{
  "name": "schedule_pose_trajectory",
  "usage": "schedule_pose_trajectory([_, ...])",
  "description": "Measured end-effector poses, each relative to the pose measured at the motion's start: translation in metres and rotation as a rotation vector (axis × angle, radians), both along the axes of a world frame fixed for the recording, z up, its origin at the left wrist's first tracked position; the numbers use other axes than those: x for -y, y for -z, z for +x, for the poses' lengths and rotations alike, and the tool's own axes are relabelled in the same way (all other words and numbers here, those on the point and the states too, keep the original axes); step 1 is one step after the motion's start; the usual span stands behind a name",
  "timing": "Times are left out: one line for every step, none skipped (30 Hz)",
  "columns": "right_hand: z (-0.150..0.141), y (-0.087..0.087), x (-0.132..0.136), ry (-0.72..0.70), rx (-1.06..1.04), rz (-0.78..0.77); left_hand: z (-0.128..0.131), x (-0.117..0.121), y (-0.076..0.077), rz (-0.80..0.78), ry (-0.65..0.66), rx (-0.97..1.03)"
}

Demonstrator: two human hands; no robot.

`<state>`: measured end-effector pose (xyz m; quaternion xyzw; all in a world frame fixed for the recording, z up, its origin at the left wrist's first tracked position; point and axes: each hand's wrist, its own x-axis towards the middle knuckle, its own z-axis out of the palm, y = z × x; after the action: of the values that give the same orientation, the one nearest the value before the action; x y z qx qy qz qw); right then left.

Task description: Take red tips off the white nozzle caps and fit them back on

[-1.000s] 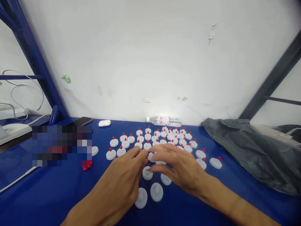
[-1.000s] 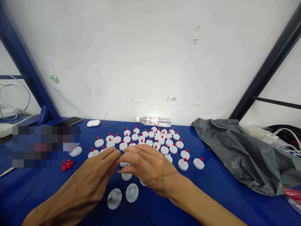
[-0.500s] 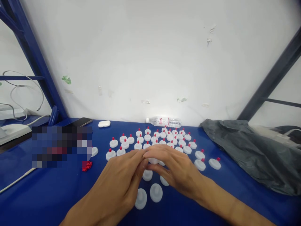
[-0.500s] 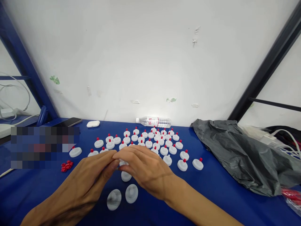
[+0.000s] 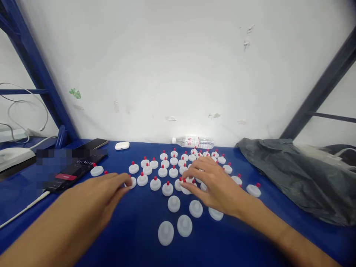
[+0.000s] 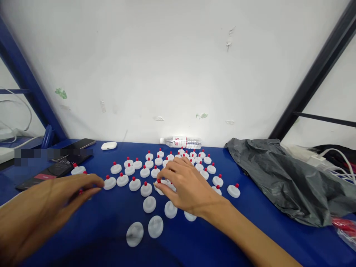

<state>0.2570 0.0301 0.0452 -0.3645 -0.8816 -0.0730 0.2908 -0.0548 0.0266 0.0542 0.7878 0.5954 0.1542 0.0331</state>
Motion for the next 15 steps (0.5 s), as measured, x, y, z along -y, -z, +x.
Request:
schedule_pose_trajectory([-0.001, 0.0, 0.001, -0.005, 0.025, -0.026, -0.013, -0.003, -0.002, -0.014, -0.057, -0.057])
schedule_pose_trajectory([-0.001, 0.0, 0.001, -0.012, 0.046, -0.048, -0.025, -0.005, -0.003, -0.065, -0.073, -0.104])
schedule_pose_trajectory([-0.002, 0.0, 0.001, -0.02, 0.064, -0.069, -0.036, -0.008, -0.004, -0.075, -0.122, -0.126])
schedule_pose_trajectory([-0.002, 0.001, 0.001, -0.028, 0.079, -0.086, -0.046, -0.011, -0.004, -0.112, -0.172, -0.147])
schedule_pose_trajectory([-0.002, 0.002, 0.0, -0.036, 0.092, -0.096, -0.055, -0.014, -0.005, -0.172, -0.163, -0.161])
schedule_pose_trajectory([-0.003, 0.004, 0.0, -0.045, 0.105, -0.103, -0.062, -0.017, -0.005, -0.207, -0.173, -0.168])
schedule_pose_trajectory([-0.003, 0.005, -0.001, -0.052, 0.118, -0.107, -0.067, -0.019, -0.004, -0.222, -0.19, -0.173])
schedule_pose_trajectory([-0.002, 0.006, -0.002, -0.054, 0.13, -0.111, -0.071, -0.022, -0.004, -0.238, -0.201, -0.179])
schedule_pose_trajectory([-0.002, 0.008, -0.003, -0.053, 0.141, -0.112, -0.074, -0.024, -0.004, -0.244, -0.216, -0.181])
schedule_pose_trajectory([-0.002, 0.009, -0.003, -0.046, 0.151, -0.11, -0.076, -0.026, -0.004, -0.25, -0.228, -0.181])
schedule_pose_trajectory([-0.001, 0.009, -0.004, -0.038, 0.16, -0.104, -0.076, -0.028, -0.005, -0.264, -0.232, -0.178])
schedule_pose_trajectory([-0.001, 0.009, -0.004, -0.026, 0.166, -0.094, -0.075, -0.028, -0.005, -0.273, -0.233, -0.173])
schedule_pose_trajectory([0.0, 0.009, -0.004, -0.017, 0.167, -0.082, -0.074, -0.029, -0.006, -0.281, -0.234, -0.169])
schedule_pose_trajectory([0.0, 0.008, -0.003, -0.011, 0.16, -0.071, -0.071, -0.029, -0.006, -0.284, -0.238, -0.17])
schedule_pose_trajectory([0.0, 0.007, -0.003, -0.009, 0.149, -0.066, -0.068, -0.029, -0.006, -0.287, -0.243, -0.18])
